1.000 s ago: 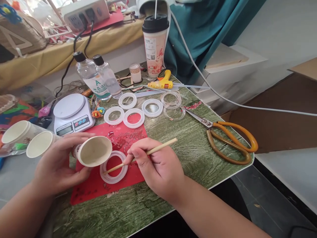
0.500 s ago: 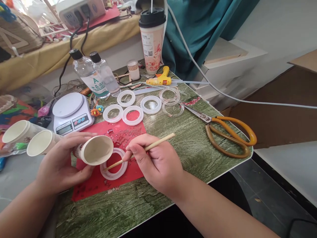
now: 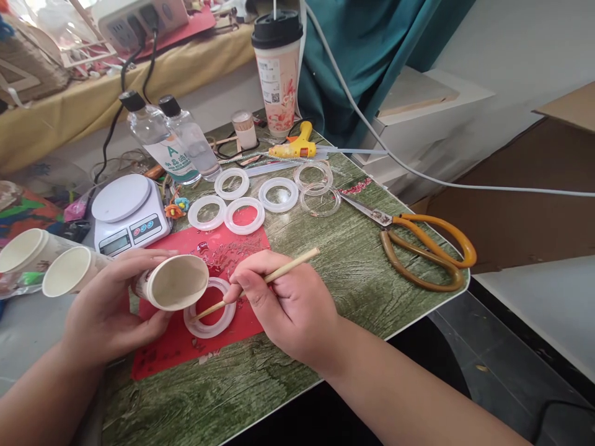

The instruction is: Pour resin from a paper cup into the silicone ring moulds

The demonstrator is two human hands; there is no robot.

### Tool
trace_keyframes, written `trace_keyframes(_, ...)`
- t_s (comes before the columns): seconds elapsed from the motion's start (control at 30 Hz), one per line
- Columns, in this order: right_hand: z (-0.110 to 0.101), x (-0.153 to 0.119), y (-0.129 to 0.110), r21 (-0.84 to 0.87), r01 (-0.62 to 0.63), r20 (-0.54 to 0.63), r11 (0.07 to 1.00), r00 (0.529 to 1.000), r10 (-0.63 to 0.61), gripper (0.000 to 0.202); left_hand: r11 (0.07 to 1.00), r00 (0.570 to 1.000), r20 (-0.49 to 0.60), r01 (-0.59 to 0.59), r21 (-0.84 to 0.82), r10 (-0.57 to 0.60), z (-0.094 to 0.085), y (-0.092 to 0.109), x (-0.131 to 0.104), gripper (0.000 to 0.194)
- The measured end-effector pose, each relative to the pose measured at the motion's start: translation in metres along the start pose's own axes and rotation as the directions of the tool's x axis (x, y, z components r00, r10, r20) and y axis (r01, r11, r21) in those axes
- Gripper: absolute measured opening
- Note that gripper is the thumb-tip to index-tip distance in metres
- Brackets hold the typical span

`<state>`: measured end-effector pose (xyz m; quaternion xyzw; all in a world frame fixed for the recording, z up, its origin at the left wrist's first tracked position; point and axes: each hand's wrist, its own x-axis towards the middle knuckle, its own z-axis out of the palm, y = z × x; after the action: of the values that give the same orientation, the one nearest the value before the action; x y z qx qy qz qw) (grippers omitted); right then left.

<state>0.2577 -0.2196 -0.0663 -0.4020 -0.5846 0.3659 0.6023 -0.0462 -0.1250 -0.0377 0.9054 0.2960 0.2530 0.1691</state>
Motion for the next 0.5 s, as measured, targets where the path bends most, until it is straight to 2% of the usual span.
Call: trace_keyframes(0.5, 0.0010, 0.0010, -0.0029, 0.004, -0.001, -0.003, 1.000, 1.000, 0.001, 0.026, 0.999, 1.000, 0.027, -0.012, 0.032, 0.011, -0.0004, 0.0004, 0.0010, 0.067)
